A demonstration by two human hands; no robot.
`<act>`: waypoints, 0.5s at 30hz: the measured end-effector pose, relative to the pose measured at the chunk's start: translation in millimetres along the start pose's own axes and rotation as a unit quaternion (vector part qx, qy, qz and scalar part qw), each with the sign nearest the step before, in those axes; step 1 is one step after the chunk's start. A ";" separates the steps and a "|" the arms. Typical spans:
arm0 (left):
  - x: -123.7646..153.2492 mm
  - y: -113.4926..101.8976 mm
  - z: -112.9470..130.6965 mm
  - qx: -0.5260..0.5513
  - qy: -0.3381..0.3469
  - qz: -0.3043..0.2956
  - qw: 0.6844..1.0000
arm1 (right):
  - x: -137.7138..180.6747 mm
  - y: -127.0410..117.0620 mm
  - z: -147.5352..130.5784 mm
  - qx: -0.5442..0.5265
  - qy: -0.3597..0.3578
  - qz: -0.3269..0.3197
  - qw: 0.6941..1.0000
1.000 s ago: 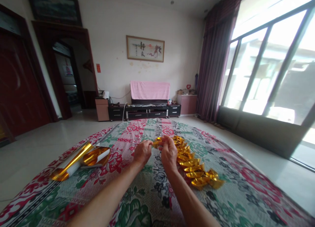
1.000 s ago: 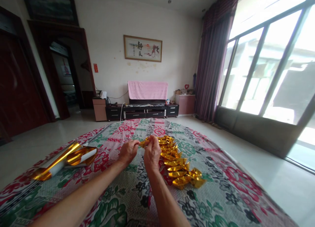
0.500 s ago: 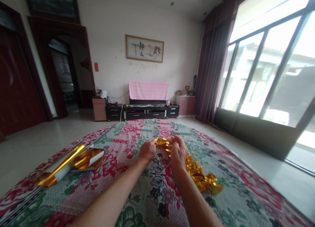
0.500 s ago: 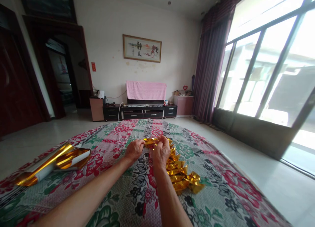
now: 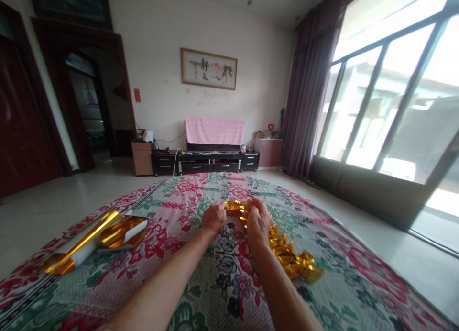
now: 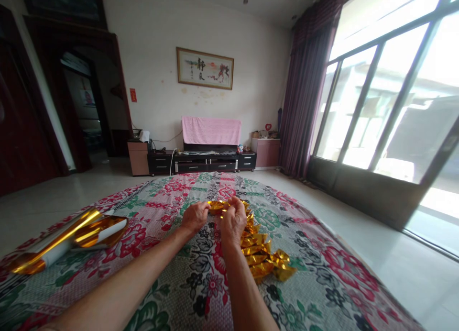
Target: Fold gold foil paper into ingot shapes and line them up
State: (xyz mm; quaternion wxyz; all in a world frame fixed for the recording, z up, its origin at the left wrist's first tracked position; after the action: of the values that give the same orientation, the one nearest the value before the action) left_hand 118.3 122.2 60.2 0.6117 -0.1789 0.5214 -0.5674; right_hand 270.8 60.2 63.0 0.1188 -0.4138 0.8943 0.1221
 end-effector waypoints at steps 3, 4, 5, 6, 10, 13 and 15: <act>-0.5 2.0 -1.2 0.002 0.001 0.000 1.000 | 0.7 0.9 -0.9 -0.002 0.006 -0.006 1.000; -0.8 2.8 -1.8 0.002 0.000 -0.001 1.000 | 0.8 1.2 -1.1 -0.004 0.007 -0.008 1.000; -1.0 3.5 -2.4 0.001 -0.001 -0.001 1.000 | 0.9 1.6 -1.1 -0.007 0.008 -0.009 1.000; -1.2 4.0 -2.7 0.001 0.000 -0.001 1.000 | 0.8 1.7 -0.8 -0.009 0.009 -0.009 1.000; -1.7 3.9 -2.4 0.001 0.002 0.005 1.000 | -0.3 0.7 1.3 0.003 -0.001 0.000 1.000; -1.7 3.3 -1.9 0.000 -0.001 0.004 1.000 | -0.6 1.4 2.9 0.006 -0.002 -0.004 1.000; -1.5 2.6 -1.3 -0.001 -0.003 0.002 1.000 | -0.3 2.6 3.5 0.004 0.003 -0.010 1.000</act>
State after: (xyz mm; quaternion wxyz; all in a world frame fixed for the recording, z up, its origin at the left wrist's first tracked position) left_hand 118.7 124.7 58.2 0.6141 -0.1804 0.5205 -0.5651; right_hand 269.4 63.2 60.2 0.1190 -0.4229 0.8907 0.1165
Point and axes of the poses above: each hand's wrist, its own x-axis away from the middle knuckle, its own y-axis out of the palm, z = x × y, the point moved 9 cm from there along -x, towards the middle knuckle, and after that the axes turned 6 degrees about x, right-handed, at the moved point
